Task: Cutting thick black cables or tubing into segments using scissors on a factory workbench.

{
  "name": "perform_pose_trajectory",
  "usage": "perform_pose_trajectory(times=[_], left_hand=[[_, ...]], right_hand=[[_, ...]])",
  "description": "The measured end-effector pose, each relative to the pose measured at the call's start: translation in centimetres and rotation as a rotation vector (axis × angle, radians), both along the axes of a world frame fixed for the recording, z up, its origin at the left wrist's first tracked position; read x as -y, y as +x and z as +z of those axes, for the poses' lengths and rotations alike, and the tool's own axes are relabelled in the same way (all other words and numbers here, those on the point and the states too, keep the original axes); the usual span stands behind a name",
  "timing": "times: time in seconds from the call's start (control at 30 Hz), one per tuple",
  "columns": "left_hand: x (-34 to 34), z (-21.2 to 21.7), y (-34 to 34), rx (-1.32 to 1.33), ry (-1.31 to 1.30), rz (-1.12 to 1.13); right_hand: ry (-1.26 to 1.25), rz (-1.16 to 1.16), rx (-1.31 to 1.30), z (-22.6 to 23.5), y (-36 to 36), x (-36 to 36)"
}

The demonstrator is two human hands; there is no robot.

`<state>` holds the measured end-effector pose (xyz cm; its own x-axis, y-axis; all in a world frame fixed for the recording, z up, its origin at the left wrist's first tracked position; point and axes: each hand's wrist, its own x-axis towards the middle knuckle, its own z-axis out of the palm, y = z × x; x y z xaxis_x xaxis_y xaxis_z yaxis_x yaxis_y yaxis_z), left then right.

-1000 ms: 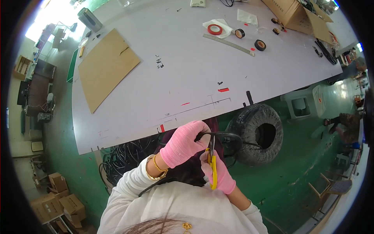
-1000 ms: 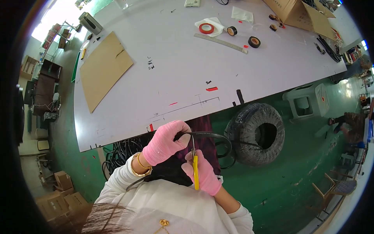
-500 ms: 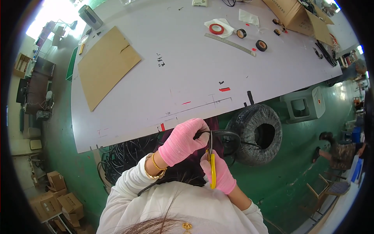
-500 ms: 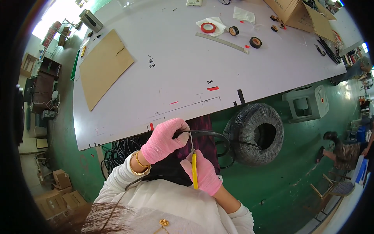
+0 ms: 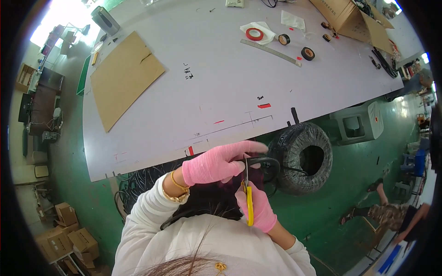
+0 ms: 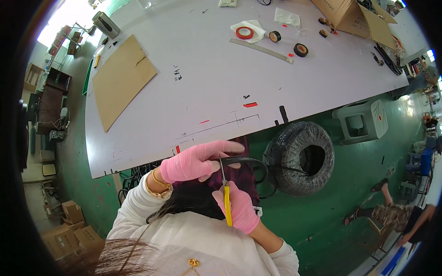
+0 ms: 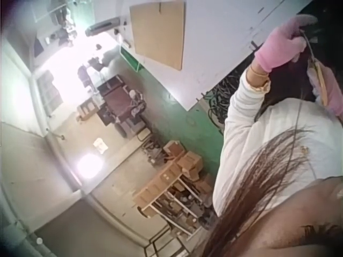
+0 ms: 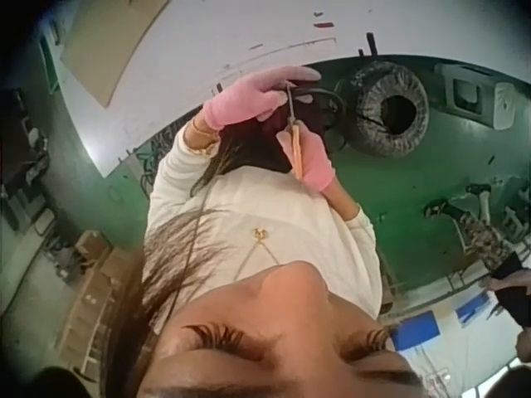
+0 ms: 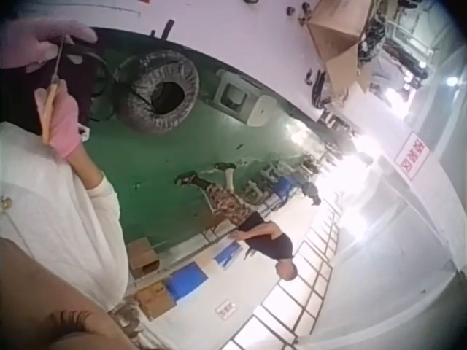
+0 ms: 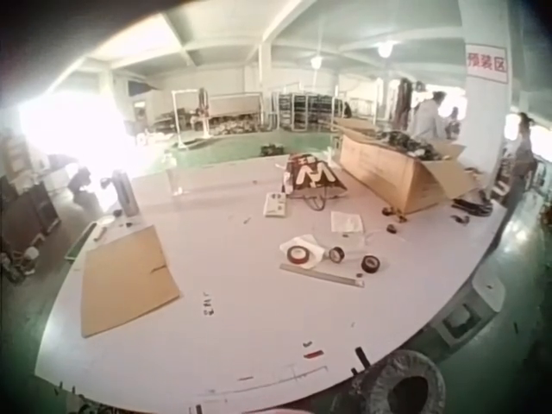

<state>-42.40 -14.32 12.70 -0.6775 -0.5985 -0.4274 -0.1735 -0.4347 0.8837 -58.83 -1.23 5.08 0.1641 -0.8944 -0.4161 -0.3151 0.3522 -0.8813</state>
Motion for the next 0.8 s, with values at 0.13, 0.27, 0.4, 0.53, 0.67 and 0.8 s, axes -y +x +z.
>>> perform_pose_trajectory(times=[0.13,0.27,0.4,0.53,0.67,0.8], left_hand=[[1.0,-0.7,0.4,-0.094,0.072,-0.154],[1.0,-1.0,0.7,-0.144,0.156,-0.145],[1.0,-1.3,0.9,-0.194,0.215,-0.149],[1.1,-1.1,0.7,-0.197,0.262,-0.151],[1.1,-1.8,0.9,-0.225,0.244,-0.164],[1.0,-1.4,2.2,-0.243,0.218,-0.114]], right_hand=[[0.065,-0.018,0.084,0.2,0.0,-0.3],[0.074,-0.030,0.093,1.5,0.4,-0.3],[0.284,-0.070,0.167,2.9,0.5,0.2],[0.255,-0.077,0.129,2.7,0.5,-0.1],[0.245,-0.079,0.201,0.8,-0.9,-1.4],[-0.601,-0.274,0.238,-0.7,-3.6,-1.6]])
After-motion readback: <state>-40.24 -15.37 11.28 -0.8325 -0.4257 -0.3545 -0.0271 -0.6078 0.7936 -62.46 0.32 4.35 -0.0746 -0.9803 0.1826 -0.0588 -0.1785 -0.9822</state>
